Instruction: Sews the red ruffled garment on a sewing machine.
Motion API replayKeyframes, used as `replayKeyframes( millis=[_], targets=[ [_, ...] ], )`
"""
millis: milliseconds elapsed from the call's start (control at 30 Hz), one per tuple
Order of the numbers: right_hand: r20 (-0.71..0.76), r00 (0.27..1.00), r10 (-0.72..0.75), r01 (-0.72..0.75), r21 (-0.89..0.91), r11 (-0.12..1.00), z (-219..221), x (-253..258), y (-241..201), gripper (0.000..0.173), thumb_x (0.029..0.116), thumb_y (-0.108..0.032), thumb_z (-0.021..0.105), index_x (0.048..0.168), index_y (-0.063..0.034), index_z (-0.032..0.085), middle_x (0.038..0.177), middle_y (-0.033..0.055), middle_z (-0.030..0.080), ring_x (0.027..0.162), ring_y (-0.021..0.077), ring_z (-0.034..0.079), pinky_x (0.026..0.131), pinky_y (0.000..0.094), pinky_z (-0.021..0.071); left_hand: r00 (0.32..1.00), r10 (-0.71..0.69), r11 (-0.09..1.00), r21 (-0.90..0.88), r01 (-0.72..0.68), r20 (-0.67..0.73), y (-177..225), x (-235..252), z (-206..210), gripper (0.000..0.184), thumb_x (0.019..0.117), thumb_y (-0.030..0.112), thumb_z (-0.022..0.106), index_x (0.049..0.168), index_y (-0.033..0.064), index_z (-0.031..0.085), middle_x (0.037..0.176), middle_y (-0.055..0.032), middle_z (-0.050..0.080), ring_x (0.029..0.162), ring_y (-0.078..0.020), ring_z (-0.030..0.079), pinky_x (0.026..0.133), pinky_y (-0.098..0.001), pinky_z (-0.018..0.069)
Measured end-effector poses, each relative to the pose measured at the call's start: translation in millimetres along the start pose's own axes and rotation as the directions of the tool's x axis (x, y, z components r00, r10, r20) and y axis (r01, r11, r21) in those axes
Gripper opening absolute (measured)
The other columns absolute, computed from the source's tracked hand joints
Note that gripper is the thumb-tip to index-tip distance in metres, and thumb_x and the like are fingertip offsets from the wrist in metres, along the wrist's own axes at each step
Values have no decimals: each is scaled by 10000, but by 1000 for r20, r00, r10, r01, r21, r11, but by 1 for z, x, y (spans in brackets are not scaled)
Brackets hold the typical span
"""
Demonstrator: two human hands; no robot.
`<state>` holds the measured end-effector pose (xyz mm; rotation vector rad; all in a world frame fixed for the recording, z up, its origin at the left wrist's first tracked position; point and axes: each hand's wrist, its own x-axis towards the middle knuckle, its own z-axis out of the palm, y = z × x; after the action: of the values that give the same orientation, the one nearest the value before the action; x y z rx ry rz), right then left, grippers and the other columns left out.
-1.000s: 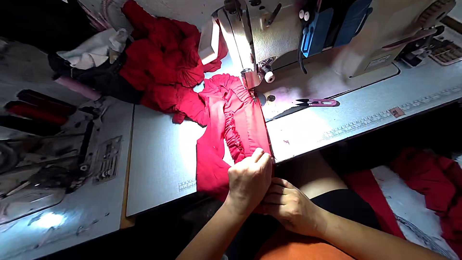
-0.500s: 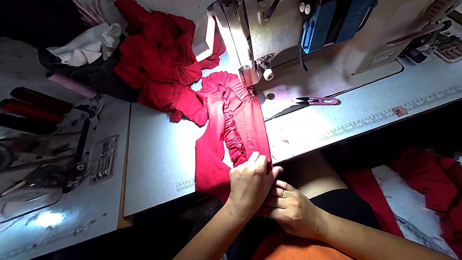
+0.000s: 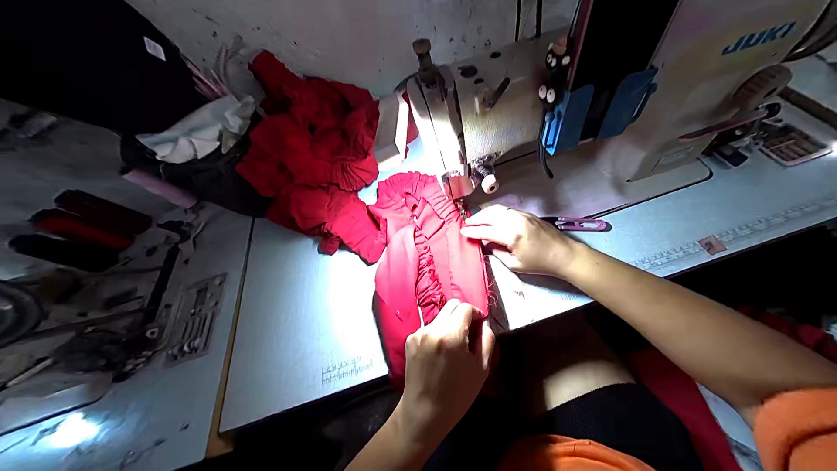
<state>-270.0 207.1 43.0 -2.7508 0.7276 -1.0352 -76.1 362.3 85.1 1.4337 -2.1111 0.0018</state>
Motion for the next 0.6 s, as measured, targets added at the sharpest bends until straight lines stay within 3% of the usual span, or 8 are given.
replayKeyframes(
  millis=[33,100,167,300,400,600],
  targets=[
    [26,998,-49,49,-13,999,7,7,15,399,856,-10,616,1235,-36,737,1248,148,715,1215,290,653,1057,398,508,1000,-4,1000,-7,4,-10,-2,2,-4,182,890,221,611,847,103,742,743,-9,682,615,-103,652,501,-282,500],
    [-1,990,-140,140,-11,990,19,17,34,228,918,-22,606,1073,2,771,1085,161,759,1096,310,705,984,412,549,1000,-18,1000,-23,18,-23,-10,2,-12,196,896,235,602,853,108,745,755,2,689,623,-77,647,518,-257,507],
    [-52,984,-168,169,16,985,22,19,42,209,953,-36,569,1001,1,769,979,148,759,1012,293,718,941,406,561,999,-24,999,-29,23,-31,-22,-2,-19,210,916,242,588,873,106,741,773,3,697,655,-61,653,551,-237,515],
    [-78,982,-169,173,39,984,21,14,43,232,956,-59,557,997,-5,779,997,134,766,1030,280,712,966,391,543,999,-25,997,-68,24,-23,-41,-12,-21,214,941,227,583,895,83,734,783,-12,693,683,-44,642,579,-193,503],
    [-14,984,-179,180,50,982,22,18,36,247,960,-74,548,998,-44,789,1035,120,766,1078,294,691,983,409,523,1000,26,990,-136,-28,-16,-30,-11,-13,190,953,183,597,900,56,729,817,-49,714,720,-71,674,598,-193,525],
    [62,967,-247,241,94,966,15,18,29,247,962,-67,531,975,-47,777,1040,127,762,1090,280,701,1042,427,497,995,87,977,-192,-96,-52,-14,0,-3,175,946,135,599,876,51,735,798,-62,706,663,-89,651,519,-197,465]
  ],
)
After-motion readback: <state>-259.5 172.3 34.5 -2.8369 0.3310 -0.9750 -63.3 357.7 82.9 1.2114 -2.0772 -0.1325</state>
